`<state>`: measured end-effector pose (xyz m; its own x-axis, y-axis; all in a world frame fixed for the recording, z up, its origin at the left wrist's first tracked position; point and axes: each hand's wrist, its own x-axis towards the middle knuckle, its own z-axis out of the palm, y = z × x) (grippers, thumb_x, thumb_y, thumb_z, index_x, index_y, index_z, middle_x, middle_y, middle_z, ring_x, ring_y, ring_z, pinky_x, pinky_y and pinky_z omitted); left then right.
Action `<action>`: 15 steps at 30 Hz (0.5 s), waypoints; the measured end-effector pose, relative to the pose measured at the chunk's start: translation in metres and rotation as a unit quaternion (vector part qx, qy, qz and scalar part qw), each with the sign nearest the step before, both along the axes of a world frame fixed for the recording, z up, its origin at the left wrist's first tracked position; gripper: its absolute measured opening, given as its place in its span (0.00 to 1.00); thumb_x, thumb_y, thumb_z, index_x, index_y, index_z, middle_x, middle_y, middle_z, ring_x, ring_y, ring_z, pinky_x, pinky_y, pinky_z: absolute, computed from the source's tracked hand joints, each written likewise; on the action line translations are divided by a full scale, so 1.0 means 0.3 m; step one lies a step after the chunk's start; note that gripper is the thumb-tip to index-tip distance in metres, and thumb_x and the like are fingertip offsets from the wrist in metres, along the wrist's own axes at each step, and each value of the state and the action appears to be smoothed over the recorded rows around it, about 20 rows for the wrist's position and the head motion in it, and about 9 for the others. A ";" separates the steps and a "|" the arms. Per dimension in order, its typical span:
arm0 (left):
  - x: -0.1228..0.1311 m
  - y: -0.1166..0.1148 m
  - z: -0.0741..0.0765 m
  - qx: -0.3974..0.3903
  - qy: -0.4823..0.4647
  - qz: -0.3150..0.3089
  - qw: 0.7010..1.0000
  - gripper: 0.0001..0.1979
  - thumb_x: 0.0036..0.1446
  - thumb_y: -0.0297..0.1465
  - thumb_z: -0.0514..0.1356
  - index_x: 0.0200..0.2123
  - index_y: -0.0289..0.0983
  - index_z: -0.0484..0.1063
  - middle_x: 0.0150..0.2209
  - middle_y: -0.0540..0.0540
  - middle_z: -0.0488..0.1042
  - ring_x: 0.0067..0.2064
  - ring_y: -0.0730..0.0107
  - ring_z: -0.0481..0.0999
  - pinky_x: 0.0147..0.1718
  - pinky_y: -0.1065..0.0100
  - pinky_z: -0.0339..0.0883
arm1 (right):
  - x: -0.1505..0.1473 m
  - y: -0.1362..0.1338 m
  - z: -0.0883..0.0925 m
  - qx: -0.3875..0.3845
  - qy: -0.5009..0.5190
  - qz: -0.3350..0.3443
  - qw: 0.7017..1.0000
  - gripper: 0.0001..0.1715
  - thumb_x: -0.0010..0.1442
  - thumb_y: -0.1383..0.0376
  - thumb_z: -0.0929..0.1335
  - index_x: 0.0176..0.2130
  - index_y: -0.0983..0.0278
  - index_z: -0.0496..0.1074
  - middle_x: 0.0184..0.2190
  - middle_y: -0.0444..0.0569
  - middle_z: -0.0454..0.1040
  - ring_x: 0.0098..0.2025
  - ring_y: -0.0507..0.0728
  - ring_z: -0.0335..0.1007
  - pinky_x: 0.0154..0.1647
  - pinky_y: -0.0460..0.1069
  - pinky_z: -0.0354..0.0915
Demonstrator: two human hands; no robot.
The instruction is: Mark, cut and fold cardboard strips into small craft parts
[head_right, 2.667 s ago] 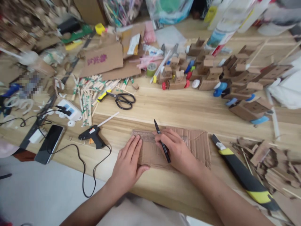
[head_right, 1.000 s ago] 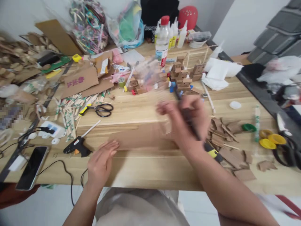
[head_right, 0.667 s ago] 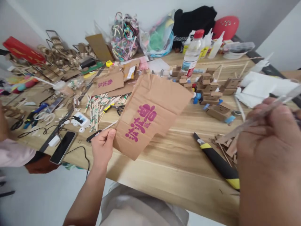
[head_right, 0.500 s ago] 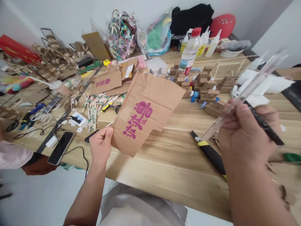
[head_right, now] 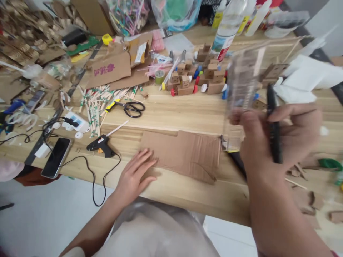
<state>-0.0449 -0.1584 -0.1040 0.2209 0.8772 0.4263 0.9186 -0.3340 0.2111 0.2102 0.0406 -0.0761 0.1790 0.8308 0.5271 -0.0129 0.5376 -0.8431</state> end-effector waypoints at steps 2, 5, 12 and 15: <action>0.004 0.009 -0.023 -0.046 0.013 -0.019 0.999 0.23 0.71 0.43 0.58 0.62 0.37 0.73 0.62 0.36 0.77 0.68 0.56 0.72 0.64 0.51 0.71 | -0.040 -0.055 -0.015 0.038 -0.063 -0.005 0.997 0.27 0.55 0.52 0.81 0.32 0.56 0.62 0.21 0.35 0.71 0.25 0.58 0.82 0.25 0.50 0.76; 0.025 0.042 -0.048 -0.096 0.060 -0.025 0.993 0.35 0.64 0.50 0.64 0.69 0.45 0.65 0.70 0.37 0.67 0.73 0.45 0.63 0.67 0.41 0.65 | -0.100 -0.118 -0.021 0.112 -0.226 0.006 0.968 0.19 0.65 0.58 0.75 0.33 0.58 0.63 0.25 0.43 0.80 0.29 0.58 0.84 0.21 0.45 0.73; 0.066 0.027 -0.068 -0.139 0.116 0.003 0.983 0.47 0.55 0.57 0.66 0.74 0.52 0.57 0.75 0.38 0.57 0.74 0.34 0.59 0.66 0.34 0.61 | -0.139 -0.177 -0.026 0.253 -0.454 0.139 0.843 0.14 0.68 0.77 0.65 0.38 0.58 0.70 0.35 0.49 0.84 0.39 0.59 0.84 0.37 0.50 0.80; 0.060 -0.011 -0.078 -0.137 0.118 0.009 0.983 0.45 0.56 0.58 0.66 0.73 0.49 0.60 0.75 0.37 0.57 0.73 0.34 0.60 0.66 0.33 0.60 | -0.170 -0.217 -0.053 0.321 -0.500 0.163 0.787 0.14 0.71 0.74 0.63 0.39 0.60 0.74 0.38 0.53 0.85 0.42 0.59 0.83 0.43 0.50 0.80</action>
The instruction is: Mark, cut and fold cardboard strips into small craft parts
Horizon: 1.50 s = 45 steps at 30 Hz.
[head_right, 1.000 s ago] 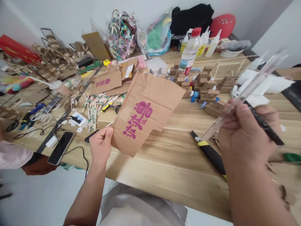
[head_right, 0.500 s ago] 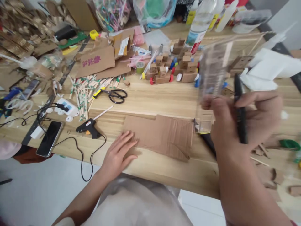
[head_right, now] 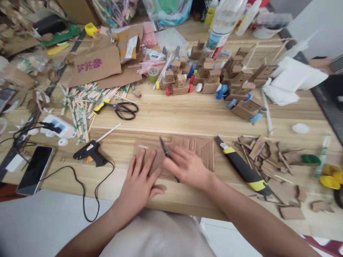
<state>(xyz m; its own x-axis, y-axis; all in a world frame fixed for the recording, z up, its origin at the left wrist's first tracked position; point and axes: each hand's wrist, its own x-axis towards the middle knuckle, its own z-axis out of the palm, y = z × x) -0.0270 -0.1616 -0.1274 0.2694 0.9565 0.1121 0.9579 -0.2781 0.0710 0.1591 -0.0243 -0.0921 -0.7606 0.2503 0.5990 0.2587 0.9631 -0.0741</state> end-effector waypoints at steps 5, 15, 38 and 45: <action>-0.022 -0.065 -0.031 0.028 0.012 -0.024 0.999 0.46 0.56 0.59 0.65 0.72 0.45 0.62 0.76 0.34 0.53 0.75 0.30 0.53 0.66 0.31 0.59 | -0.044 -0.044 -0.049 -0.029 -0.024 0.021 0.999 0.18 0.74 0.72 0.59 0.38 0.65 0.76 0.41 0.58 0.84 0.46 0.59 0.81 0.48 0.51 0.79; -0.061 -0.100 -0.051 0.060 0.018 -0.086 0.994 0.50 0.50 0.67 0.62 0.70 0.46 0.65 0.76 0.40 0.55 0.78 0.31 0.44 0.68 0.32 0.57 | -0.022 -0.038 -0.098 -0.128 -0.062 0.019 0.990 0.14 0.72 0.72 0.61 0.47 0.66 0.75 0.50 0.63 0.83 0.55 0.63 0.79 0.53 0.58 0.77; -0.052 -0.093 -0.009 0.043 -0.040 -0.066 0.996 0.37 0.60 0.62 0.57 0.69 0.58 0.65 0.70 0.46 0.68 0.72 0.46 0.62 0.69 0.44 0.55 | -0.059 -0.026 -0.073 -0.188 -0.034 0.052 0.980 0.12 0.67 0.74 0.63 0.45 0.59 0.69 0.48 0.57 0.84 0.51 0.63 0.82 0.48 0.57 0.81; -0.051 -0.090 -0.002 0.032 -0.050 -0.065 0.996 0.35 0.61 0.60 0.58 0.68 0.57 0.67 0.70 0.46 0.68 0.71 0.45 0.62 0.68 0.44 0.55 | -0.060 -0.022 -0.071 -0.231 -0.049 0.057 0.970 0.09 0.68 0.72 0.66 0.44 0.58 0.70 0.51 0.58 0.84 0.55 0.64 0.81 0.50 0.59 0.81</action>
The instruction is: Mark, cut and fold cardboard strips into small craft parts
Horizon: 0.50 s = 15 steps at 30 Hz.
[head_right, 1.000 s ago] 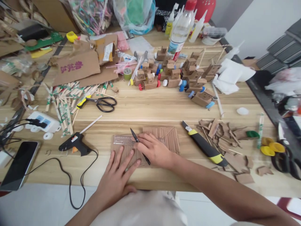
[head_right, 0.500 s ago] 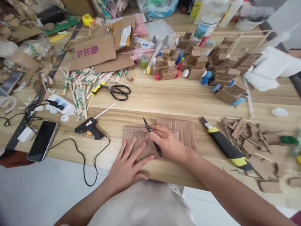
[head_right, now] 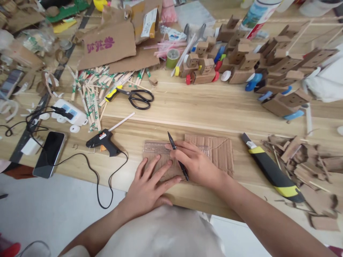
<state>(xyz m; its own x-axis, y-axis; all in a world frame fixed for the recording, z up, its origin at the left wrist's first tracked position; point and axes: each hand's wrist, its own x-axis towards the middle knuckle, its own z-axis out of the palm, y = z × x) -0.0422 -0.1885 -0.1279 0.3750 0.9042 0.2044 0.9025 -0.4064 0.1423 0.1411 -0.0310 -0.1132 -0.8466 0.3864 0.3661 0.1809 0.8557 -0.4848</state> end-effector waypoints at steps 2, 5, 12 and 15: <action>0.001 -0.001 -0.003 -0.004 -0.003 0.002 1.000 0.35 0.61 0.60 0.59 0.69 0.58 0.65 0.70 0.46 0.68 0.71 0.45 0.62 0.68 0.44 0.55 | -0.002 0.001 -0.002 0.005 0.006 0.001 1.000 0.10 0.68 0.73 0.66 0.44 0.58 0.69 0.51 0.58 0.84 0.55 0.64 0.81 0.49 0.58 0.81; 0.000 -0.003 -0.006 0.006 -0.005 0.003 1.000 0.35 0.62 0.60 0.58 0.69 0.58 0.65 0.69 0.46 0.69 0.71 0.46 0.63 0.68 0.44 0.55 | -0.006 0.002 -0.004 0.021 0.017 0.000 1.000 0.13 0.67 0.75 0.64 0.45 0.58 0.67 0.51 0.58 0.83 0.54 0.63 0.82 0.49 0.58 0.81; -0.026 0.018 0.020 0.009 -0.046 0.009 0.999 0.32 0.70 0.50 0.55 0.69 0.38 0.66 0.66 0.36 0.72 0.72 0.53 0.64 0.72 0.51 0.54 | -0.003 0.000 0.001 0.013 0.008 -0.005 1.000 0.14 0.68 0.76 0.64 0.46 0.57 0.70 0.53 0.56 0.83 0.56 0.62 0.81 0.51 0.58 0.80; -0.024 0.036 0.014 -0.020 -0.042 0.044 0.998 0.39 0.69 0.50 0.56 0.72 0.30 0.57 0.70 0.30 0.67 0.75 0.52 0.58 0.72 0.50 0.56 | -0.001 -0.002 0.003 0.015 0.005 -0.009 1.000 0.18 0.67 0.79 0.62 0.46 0.58 0.70 0.51 0.55 0.84 0.56 0.62 0.81 0.51 0.57 0.80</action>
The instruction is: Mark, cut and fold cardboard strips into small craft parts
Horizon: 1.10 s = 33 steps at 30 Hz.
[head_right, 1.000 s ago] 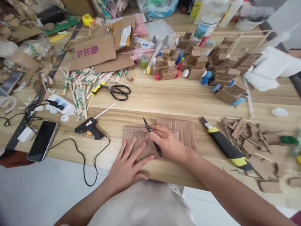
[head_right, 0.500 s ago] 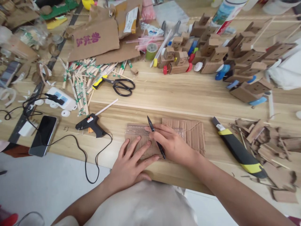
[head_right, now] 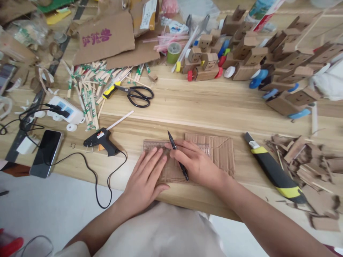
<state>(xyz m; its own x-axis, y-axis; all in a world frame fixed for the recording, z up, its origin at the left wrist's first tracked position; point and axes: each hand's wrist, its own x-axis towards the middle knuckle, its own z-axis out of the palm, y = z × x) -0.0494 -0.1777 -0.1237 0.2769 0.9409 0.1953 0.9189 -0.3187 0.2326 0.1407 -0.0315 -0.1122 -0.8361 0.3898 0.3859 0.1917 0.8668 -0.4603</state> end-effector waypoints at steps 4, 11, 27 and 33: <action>0.020 0.012 -0.024 -0.018 0.036 0.026 0.999 0.45 0.67 0.54 0.57 0.73 0.28 0.53 0.73 0.27 0.60 0.77 0.46 0.53 0.71 0.47 0.57 | -0.001 -0.002 0.000 0.008 0.000 -0.003 1.000 0.19 0.67 0.79 0.62 0.47 0.58 0.71 0.50 0.55 0.84 0.55 0.62 0.81 0.51 0.58 0.79; 0.024 0.014 -0.022 -0.009 0.050 0.028 0.998 0.39 0.70 0.52 0.53 0.72 0.30 0.56 0.72 0.30 0.62 0.77 0.48 0.54 0.72 0.48 0.54 | -0.006 -0.001 0.006 0.007 0.003 -0.008 1.000 0.18 0.68 0.78 0.61 0.46 0.58 0.71 0.49 0.55 0.85 0.54 0.62 0.81 0.50 0.58 0.79; 0.018 0.019 -0.015 0.002 0.029 0.028 0.999 0.37 0.69 0.48 0.57 0.70 0.29 0.60 0.71 0.29 0.64 0.76 0.46 0.56 0.71 0.48 0.56 | 0.043 0.003 0.012 -0.009 0.038 -0.115 0.993 0.11 0.68 0.69 0.71 0.42 0.55 0.65 0.41 0.50 0.85 0.42 0.59 0.83 0.39 0.53 0.79; 0.020 0.022 -0.010 0.008 0.029 0.034 0.999 0.36 0.70 0.48 0.56 0.70 0.28 0.59 0.69 0.28 0.67 0.74 0.46 0.60 0.69 0.48 0.58 | 0.062 0.030 0.018 -0.078 0.031 -0.108 0.991 0.11 0.68 0.66 0.71 0.44 0.55 0.65 0.41 0.50 0.84 0.40 0.60 0.82 0.38 0.55 0.79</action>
